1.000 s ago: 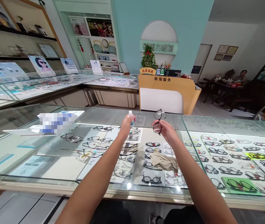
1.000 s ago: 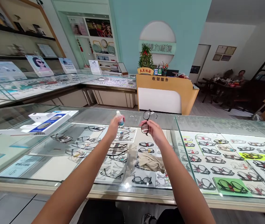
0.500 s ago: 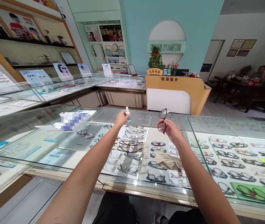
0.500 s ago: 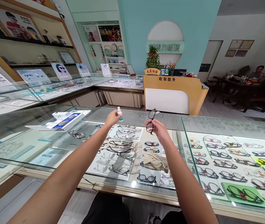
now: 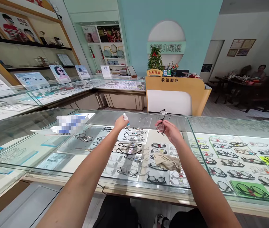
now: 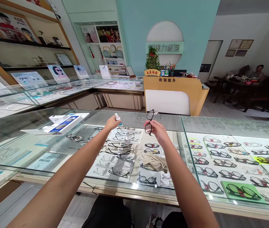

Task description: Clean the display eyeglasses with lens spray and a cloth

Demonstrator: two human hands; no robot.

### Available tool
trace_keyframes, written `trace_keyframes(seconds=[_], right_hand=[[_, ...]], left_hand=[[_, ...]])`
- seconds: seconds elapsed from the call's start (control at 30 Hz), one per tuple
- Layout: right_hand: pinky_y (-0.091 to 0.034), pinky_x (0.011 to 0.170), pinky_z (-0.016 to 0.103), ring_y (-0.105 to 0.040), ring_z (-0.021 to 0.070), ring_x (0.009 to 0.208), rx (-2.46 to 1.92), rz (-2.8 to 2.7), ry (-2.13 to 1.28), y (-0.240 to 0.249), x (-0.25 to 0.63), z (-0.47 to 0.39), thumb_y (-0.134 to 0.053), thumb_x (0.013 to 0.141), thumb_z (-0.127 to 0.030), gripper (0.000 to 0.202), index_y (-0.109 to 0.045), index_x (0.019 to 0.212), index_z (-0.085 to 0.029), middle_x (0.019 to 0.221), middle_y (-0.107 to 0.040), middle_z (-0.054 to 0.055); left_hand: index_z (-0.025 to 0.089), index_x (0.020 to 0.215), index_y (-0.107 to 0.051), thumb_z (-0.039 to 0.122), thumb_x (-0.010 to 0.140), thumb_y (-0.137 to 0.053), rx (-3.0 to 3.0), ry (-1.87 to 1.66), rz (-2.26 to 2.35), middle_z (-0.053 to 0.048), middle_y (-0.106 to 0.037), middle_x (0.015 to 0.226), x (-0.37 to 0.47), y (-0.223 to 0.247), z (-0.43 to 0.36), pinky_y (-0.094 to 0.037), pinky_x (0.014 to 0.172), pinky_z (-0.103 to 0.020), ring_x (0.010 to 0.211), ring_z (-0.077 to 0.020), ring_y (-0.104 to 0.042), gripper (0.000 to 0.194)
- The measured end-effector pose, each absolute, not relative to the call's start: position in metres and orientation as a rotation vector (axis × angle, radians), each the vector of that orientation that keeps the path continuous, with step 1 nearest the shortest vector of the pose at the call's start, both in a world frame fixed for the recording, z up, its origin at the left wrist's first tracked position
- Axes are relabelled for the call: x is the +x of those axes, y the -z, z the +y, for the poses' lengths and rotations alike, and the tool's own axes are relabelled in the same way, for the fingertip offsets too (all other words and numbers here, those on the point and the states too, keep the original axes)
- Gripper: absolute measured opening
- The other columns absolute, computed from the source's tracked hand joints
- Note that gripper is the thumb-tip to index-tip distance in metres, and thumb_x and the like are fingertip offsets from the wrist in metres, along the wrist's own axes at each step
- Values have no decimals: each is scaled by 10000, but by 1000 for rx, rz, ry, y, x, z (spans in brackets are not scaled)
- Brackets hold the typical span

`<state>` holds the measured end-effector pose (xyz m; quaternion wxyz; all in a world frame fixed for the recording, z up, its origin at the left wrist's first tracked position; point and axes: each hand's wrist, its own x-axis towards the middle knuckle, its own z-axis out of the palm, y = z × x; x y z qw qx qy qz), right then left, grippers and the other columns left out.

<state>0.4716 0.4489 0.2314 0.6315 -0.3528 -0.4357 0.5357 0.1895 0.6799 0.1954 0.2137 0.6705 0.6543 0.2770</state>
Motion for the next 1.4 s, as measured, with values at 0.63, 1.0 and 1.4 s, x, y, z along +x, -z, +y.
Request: trace_keyframes(seconds=[0.63, 1.0, 1.4], right_hand=[[-507, 764, 311, -649, 194, 866, -820, -934, -1132, -235, 503, 456, -769, 823, -513, 336, -757, 990, -221, 1042, -776, 77], [-486, 747, 292, -655, 181, 875, -812, -954, -1119, -236, 508, 456, -763, 838, -499, 315, -776, 997, -228, 1035, -785, 68], [-485, 728, 300, -649, 193, 879, -799, -895, -1023, -245, 515, 449, -751, 832, -501, 323, -767, 988, -219, 1046, -776, 81]], left_hand=[[276, 921, -781, 426, 825, -825, 2443, -357, 252, -70, -717, 912, 305, -226, 445, -460, 798, -353, 859, -282, -664, 184], [214, 928, -660, 291, 975, -575, 2464, -258, 311, -26, -688, 919, 318, -216, 438, -403, 755, -313, 836, -199, -602, 124], [221, 794, -497, 515, 942, -611, 1884, -957, 885, 44, -490, 669, 301, -254, 509, -285, 580, -260, 613, -134, -418, 348]])
